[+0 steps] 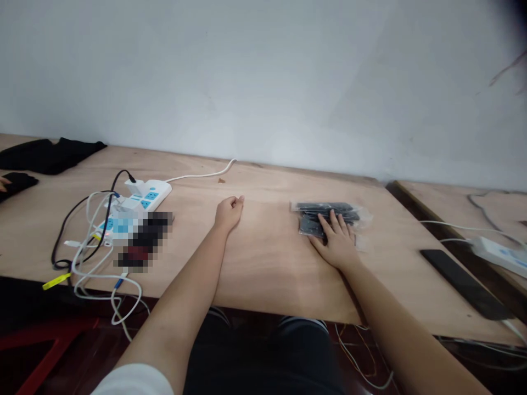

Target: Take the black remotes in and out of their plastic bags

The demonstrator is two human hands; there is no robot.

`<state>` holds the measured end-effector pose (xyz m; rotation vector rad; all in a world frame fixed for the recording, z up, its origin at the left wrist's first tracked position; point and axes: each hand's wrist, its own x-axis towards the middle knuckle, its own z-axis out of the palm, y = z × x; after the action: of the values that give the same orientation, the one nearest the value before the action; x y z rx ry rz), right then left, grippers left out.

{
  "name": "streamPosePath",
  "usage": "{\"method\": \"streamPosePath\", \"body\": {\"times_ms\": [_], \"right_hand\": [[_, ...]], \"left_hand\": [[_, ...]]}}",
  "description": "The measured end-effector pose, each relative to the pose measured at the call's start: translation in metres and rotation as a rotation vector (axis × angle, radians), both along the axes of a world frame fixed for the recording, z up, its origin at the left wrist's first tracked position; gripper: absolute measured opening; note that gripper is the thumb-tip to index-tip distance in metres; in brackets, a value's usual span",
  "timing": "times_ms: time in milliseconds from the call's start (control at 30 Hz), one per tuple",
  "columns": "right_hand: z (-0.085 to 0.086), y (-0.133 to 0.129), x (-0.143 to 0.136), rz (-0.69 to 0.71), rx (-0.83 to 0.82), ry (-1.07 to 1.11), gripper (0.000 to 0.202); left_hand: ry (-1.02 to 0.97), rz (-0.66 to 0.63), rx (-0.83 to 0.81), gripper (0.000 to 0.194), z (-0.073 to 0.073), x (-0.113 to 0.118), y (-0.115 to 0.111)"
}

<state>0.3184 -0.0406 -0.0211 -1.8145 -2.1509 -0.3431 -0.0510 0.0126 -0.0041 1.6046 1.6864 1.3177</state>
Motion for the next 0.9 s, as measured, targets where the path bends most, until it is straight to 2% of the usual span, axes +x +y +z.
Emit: {"method": "streamPosePath", "body": {"times_ms": [100,400,633,767,900], "right_hand": [[0.003,0.014,0.0,0.004,0.008,0.029,0.079],[0.005,0.04,-0.007,0.045,-0.009,0.007,0.075],[0.007,0.042,-0.011,0.065,0.005,0.053,0.077],[0.02,0.029,-0.034,0.169,-0.011,0.077,0.078],[0.029,0.018,-0.085,0.351,-0.076,0.232,0.074]], "left_hand": [[0.026,0.006,-0.01,0.047,0.001,0.001,0.0],[0.07,0.007,-0.031,0.045,0.004,0.002,-0.001],[0.107,0.022,-0.043,0.046,0.006,0.003,-0.001],[0.117,0.022,-0.031,0.044,0.007,0.004,-0.001],[0.142,0.014,-0.05,0.041,0.007,0.004,-0.001]]}}
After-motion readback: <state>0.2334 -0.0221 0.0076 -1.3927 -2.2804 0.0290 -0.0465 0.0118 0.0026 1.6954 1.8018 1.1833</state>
